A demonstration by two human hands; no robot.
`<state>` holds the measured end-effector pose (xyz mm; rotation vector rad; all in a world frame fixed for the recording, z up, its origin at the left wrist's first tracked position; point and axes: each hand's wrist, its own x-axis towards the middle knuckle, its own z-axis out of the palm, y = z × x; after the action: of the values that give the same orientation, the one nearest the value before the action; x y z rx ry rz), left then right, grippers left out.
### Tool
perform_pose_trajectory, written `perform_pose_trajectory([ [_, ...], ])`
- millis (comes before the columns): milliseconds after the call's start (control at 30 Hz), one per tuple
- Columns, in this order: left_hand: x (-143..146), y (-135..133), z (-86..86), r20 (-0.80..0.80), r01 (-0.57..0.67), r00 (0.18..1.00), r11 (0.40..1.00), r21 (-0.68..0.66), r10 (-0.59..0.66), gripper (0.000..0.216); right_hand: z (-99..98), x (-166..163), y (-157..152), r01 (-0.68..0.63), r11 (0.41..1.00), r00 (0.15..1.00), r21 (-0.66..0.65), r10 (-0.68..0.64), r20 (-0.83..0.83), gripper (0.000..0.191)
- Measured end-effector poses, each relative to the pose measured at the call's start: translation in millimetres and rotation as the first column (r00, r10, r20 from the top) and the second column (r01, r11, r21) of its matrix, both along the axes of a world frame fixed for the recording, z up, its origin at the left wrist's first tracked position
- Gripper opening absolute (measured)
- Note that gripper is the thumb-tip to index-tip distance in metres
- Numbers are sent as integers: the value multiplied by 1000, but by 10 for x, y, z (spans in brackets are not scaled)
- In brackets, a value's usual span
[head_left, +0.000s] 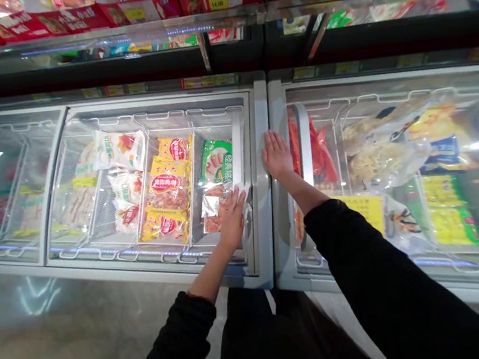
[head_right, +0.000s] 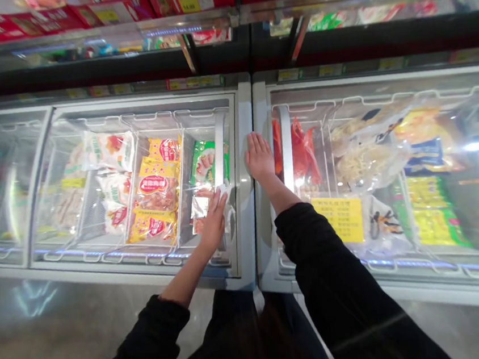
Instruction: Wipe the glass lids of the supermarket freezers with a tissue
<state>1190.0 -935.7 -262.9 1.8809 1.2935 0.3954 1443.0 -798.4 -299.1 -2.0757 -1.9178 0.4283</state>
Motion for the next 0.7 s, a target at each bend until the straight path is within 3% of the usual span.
perform_pose_trajectory([
  [133,-173,-729,45,-35,-23,999,999,-38,21,91,107,-242,-704,-57,997,998,-46,56,-31,66],
  [367,-191,-1266,-44,-108,53,992,994,-91,-63,83,301,-599,-2341,-127,970,991,-206,114,-75,68],
  [600,-432,-1967,-12,-172,-80,983,994,-75,66,81,364,-613,-3129,-192,944,977,-267,159,-140,67],
  [700,-307,-2259,-34,-213,-163,965,986,-42,151,77,356,-659,-3387,-203,940,975,-275,167,-149,66],
])
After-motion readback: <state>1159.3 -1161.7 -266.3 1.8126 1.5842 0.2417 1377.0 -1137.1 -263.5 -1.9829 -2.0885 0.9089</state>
